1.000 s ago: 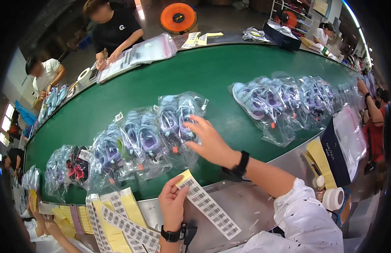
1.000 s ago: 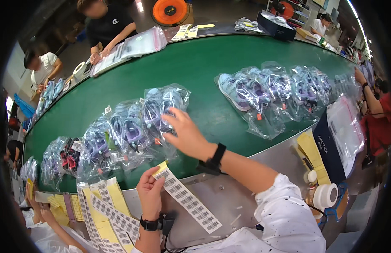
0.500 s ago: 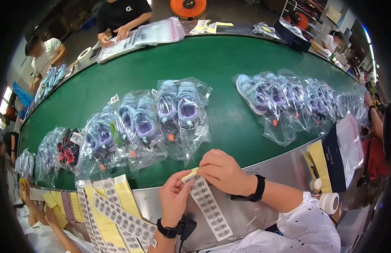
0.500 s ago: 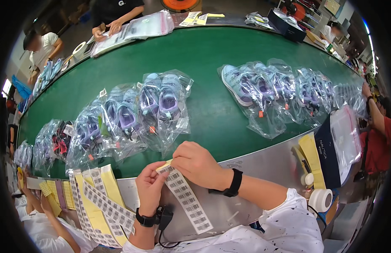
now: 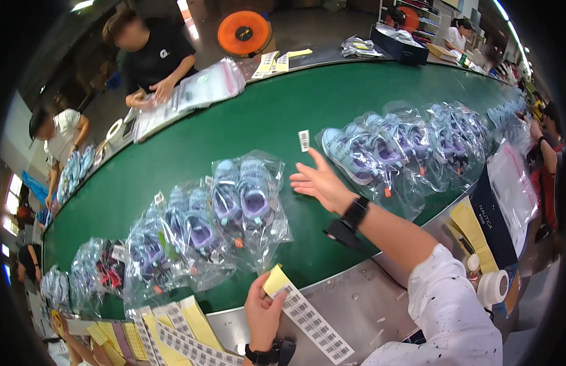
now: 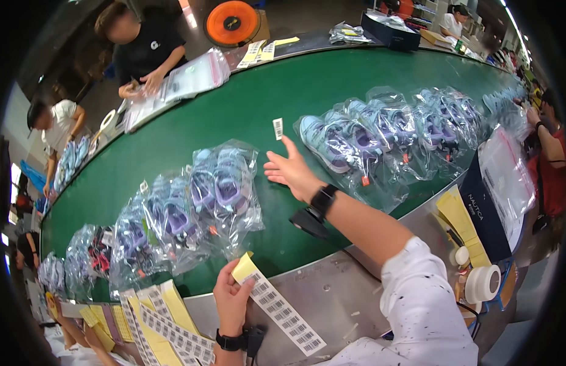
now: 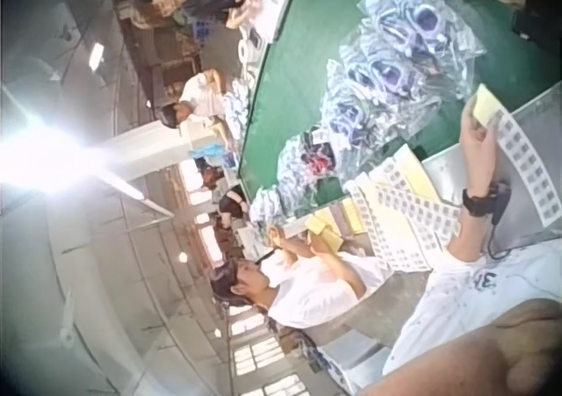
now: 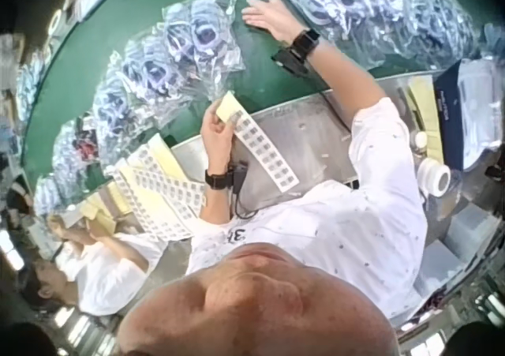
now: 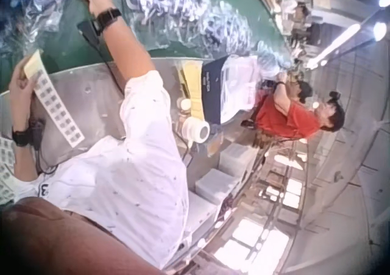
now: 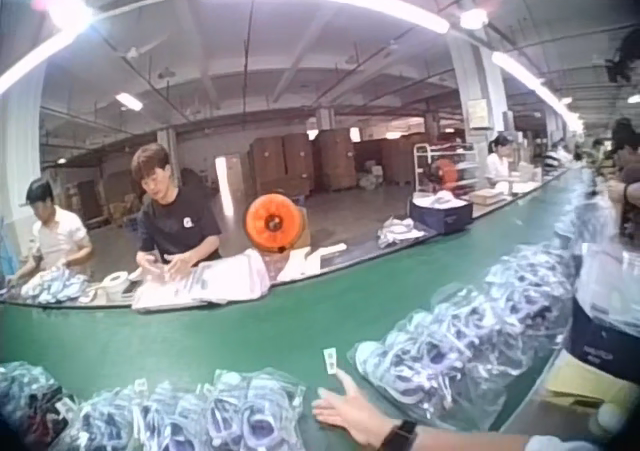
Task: The person repeatedly peels barcode labels from sheets and affixes them to plastic-wrapped footwear packages on a green table. They handle the packages one at a time, placing each labeled unit aside. Other workers are visible in the background performing similar labeling tasks.
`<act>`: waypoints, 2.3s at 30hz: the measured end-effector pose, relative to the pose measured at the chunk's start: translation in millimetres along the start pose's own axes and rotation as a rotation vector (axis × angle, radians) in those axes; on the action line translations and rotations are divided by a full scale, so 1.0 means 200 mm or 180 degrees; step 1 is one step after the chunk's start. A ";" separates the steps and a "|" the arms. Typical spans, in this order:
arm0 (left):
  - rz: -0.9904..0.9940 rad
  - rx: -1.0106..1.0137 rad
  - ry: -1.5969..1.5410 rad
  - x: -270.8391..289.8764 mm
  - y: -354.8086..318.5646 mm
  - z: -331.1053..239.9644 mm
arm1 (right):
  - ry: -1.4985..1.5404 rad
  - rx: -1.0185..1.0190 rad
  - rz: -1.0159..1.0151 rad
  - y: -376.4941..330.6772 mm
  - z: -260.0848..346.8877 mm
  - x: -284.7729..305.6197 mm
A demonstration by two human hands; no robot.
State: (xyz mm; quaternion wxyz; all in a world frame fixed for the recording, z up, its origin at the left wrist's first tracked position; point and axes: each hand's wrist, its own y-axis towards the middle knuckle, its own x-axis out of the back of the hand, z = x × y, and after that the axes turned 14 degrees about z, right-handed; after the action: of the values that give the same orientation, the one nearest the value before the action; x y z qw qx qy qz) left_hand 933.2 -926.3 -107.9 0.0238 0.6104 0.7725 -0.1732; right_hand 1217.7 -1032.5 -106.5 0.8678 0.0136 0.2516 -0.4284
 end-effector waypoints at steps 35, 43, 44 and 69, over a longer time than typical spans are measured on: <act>-0.0100 -0.0118 -0.0012 -0.20 0.05 0.05 | -0.1146 -0.0393 -0.0100 0.44 0.13 0.07; 0.0129 -0.0264 -0.0197 -0.26 0.06 0.07 | -0.4286 0.0507 -0.0261 -0.13 0.53 0.97; 0.0142 -0.0278 -0.0203 -0.27 0.06 0.06 | -0.3879 -0.0269 -0.0279 -0.23 0.49 0.98; 0.0389 -0.0282 -0.0114 -0.38 0.05 0.12 | -0.0413 0.0057 -0.0811 0.41 0.10 0.40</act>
State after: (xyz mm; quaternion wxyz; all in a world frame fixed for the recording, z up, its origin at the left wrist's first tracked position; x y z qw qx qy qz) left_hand 958.4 -1002.1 -113.5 0.0751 0.6516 0.7402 -0.1479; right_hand 1327.5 -1044.7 -140.4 0.8206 -0.0384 0.1909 -0.5373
